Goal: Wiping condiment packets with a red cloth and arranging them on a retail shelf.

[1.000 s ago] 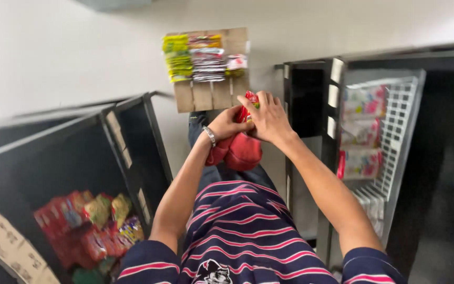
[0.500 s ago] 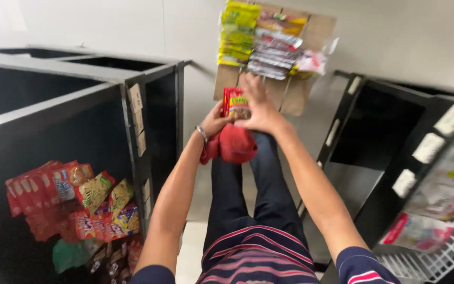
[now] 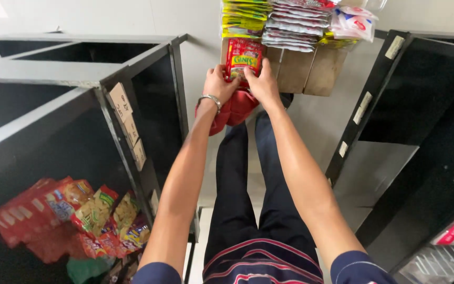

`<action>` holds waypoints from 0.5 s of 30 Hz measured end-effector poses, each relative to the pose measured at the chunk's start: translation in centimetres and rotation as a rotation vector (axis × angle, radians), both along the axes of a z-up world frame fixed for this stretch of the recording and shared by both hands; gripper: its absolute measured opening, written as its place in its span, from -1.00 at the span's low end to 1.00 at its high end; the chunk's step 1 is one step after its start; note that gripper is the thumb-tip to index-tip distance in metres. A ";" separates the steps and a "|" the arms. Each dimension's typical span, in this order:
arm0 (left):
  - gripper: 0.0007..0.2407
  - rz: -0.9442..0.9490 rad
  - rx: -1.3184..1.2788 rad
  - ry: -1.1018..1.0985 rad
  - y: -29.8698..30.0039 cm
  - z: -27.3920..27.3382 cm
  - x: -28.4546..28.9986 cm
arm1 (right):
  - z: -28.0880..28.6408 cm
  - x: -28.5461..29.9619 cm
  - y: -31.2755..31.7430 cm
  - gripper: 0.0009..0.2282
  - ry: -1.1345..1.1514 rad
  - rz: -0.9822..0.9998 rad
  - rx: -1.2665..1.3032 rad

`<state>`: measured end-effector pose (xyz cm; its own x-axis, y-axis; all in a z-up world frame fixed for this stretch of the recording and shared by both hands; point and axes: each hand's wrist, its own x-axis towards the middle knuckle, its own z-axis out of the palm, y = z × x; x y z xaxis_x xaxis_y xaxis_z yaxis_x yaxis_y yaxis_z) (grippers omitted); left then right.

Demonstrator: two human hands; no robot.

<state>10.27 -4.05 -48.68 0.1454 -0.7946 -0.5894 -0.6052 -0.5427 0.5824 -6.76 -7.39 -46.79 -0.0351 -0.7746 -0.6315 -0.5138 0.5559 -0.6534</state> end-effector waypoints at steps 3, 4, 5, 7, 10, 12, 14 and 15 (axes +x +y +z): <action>-0.37 0.011 -0.151 -0.054 -0.1 2.2 -1.2 | 0.2 0.6 0.2 -0.54 0.149 0.051 -0.219; -0.37 0.006 -0.154 -0.053 -0.2 2.1 -1.4 | 0.4 0.8 0.0 -0.54 0.150 0.046 -0.222; -0.40 0.035 -0.134 -0.049 -0.3 2.1 -1.7 | 0.6 1.0 -0.1 -0.52 0.132 0.018 -0.212; -0.43 0.061 -0.117 -0.049 -0.3 2.2 -1.8 | 1.0 1.7 -0.1 -0.50 0.110 -0.013 -0.203; -0.43 0.099 -0.176 -0.023 -0.3 2.0 -2.0 | 0.8 2.4 0.6 -0.55 0.244 0.017 -0.198; -0.46 0.138 -0.220 -0.016 -0.1 1.8 -1.9 | 0.0 2.5 1.0 -0.60 0.086 -0.093 -0.208; -0.47 0.132 -0.209 -0.014 -0.3 2.3 -1.7 | 0.3 2.7 0.8 -0.58 0.085 -0.077 -0.200; -0.48 0.132 -0.197 -0.013 -0.3 2.6 -1.6 | 0.4 2.8 0.9 -0.56 0.083 -0.056 -0.191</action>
<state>8.70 -4.39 -46.04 0.2618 -0.8679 -0.4221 -0.5446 -0.4939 0.6778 -3.93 -6.49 -46.39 -0.1271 -0.8752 -0.4669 -0.5421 0.4554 -0.7062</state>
